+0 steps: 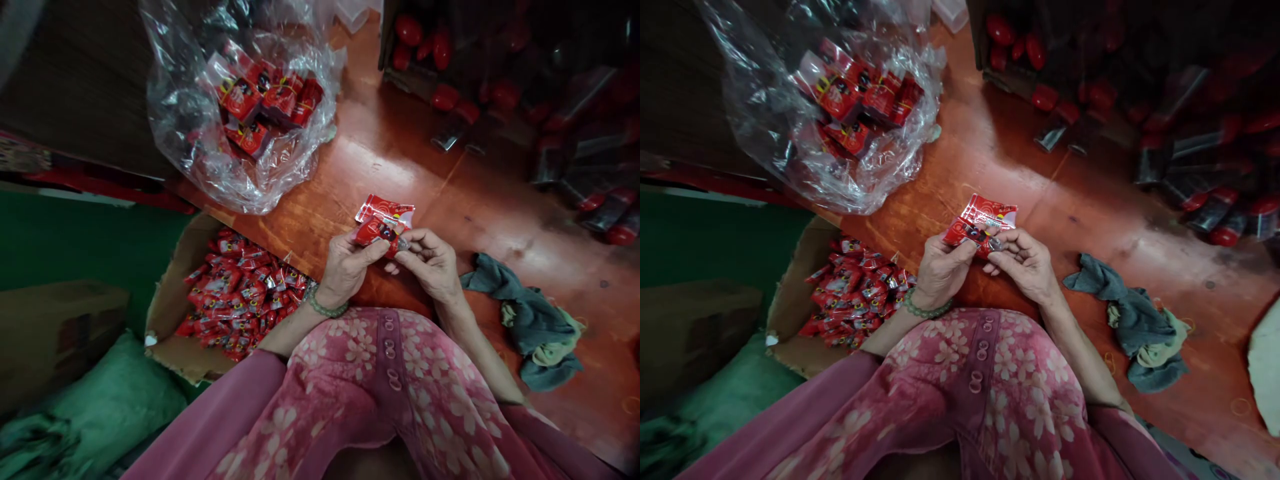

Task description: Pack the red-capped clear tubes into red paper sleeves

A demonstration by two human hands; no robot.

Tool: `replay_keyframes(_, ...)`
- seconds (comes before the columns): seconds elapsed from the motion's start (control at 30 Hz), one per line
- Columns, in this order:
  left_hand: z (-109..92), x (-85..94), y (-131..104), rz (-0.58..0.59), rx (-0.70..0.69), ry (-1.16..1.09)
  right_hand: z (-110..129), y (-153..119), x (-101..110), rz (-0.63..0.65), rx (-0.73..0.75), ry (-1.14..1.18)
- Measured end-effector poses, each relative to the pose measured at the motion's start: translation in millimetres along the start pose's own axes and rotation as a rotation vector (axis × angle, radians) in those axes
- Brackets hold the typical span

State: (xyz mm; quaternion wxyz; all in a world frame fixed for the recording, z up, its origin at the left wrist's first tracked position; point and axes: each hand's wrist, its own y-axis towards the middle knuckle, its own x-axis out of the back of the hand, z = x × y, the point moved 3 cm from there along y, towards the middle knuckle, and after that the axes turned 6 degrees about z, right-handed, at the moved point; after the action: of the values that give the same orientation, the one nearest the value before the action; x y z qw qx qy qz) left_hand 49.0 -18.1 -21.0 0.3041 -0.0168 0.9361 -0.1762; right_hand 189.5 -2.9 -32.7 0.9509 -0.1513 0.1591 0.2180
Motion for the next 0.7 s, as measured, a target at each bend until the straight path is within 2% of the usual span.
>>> replay_keyframes(0.13, 0, 2.7, 4, -0.054, 0.010, 0.025, -3, 0, 2, -0.007, -0.019, -0.019)
replay_keyframes(0.3, 5, 8.0, 7, -0.064, 0.009, 0.075, -6, 1, 2, -0.045, -0.020, -0.033)
replay_keyframes(0.43, 12, 17.4, 7, -0.107, -0.024, 0.138, -4, 2, 0, -0.116, -0.010, -0.012)
replay_keyframes(0.53, 12, 22.1, 6, -0.129, -0.053, 0.215, -4, 2, -1, -0.113, -0.023, -0.001)
replay_keyframes(0.7, -3, 18.0, 0, -0.045, -0.053, 0.277, -4, 2, 1, -0.154, -0.009, -0.050)
